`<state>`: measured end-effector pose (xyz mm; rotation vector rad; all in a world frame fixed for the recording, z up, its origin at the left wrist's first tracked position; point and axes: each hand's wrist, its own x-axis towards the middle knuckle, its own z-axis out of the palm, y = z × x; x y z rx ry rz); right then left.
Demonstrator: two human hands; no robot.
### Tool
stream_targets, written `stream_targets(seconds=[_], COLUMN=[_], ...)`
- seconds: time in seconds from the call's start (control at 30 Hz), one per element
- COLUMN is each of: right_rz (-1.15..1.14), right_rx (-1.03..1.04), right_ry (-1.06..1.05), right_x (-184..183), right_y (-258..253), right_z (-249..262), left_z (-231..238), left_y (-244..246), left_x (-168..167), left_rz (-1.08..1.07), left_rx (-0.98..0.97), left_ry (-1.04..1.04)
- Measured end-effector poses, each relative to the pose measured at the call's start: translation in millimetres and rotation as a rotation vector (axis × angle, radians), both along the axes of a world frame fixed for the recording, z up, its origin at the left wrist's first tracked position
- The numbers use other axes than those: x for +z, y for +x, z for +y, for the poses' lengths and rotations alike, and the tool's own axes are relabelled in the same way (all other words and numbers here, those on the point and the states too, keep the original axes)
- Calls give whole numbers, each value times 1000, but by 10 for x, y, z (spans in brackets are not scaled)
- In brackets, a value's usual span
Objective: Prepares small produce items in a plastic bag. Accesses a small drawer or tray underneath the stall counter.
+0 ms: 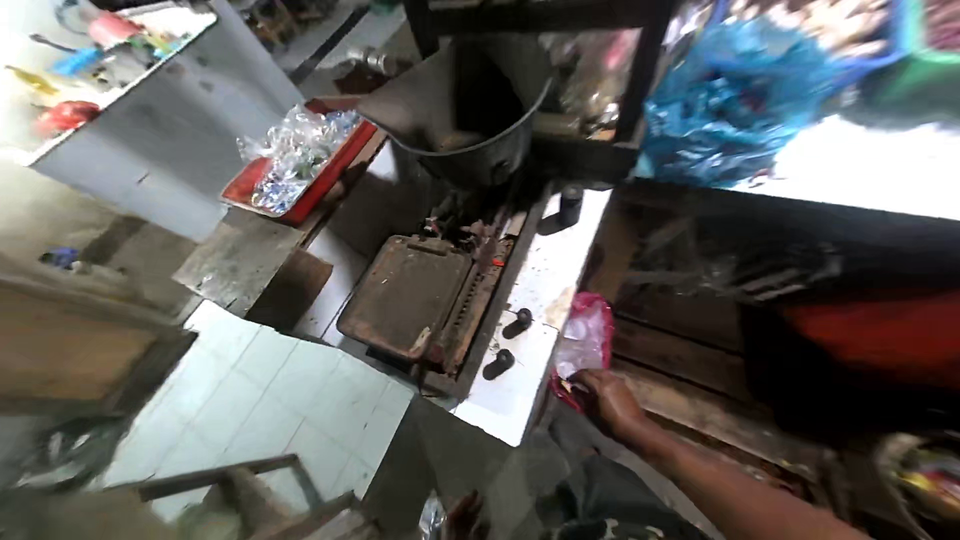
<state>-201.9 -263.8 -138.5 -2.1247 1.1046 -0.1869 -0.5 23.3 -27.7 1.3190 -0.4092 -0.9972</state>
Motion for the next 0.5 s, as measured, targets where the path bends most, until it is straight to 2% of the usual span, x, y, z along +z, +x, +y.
stream_targets(seconds=[0.07,0.2,0.23,0.27,0.33,0.4,0.5], right_rz=[-171,-403,-414,-393,-262,-215,-294], right_rx=[-15,23,20,17,35,63,20], right_ry=[195,984,1086,1102,899,734,795], right_x=[384,1039,1164,1281,1368,1316,1313], right_y=[-27,197,240,259,210,24,-431], right_z=[503,1323,1464,1568,1666,1638,1531], left_z=[-14,-181,-215,-243,-318,-392,-520], left_y=[-58,-331,-386,-435,-551,-646,-848], left_x=[2,135,85,29,-61,-96,-108], left_rz=[-2,-65,-91,-124,-111,5,198], left_rx=[-44,-86,-104,-141,-189,-249,-273], left_ry=[-19,-13,-41,-78,-151,-194,-161])
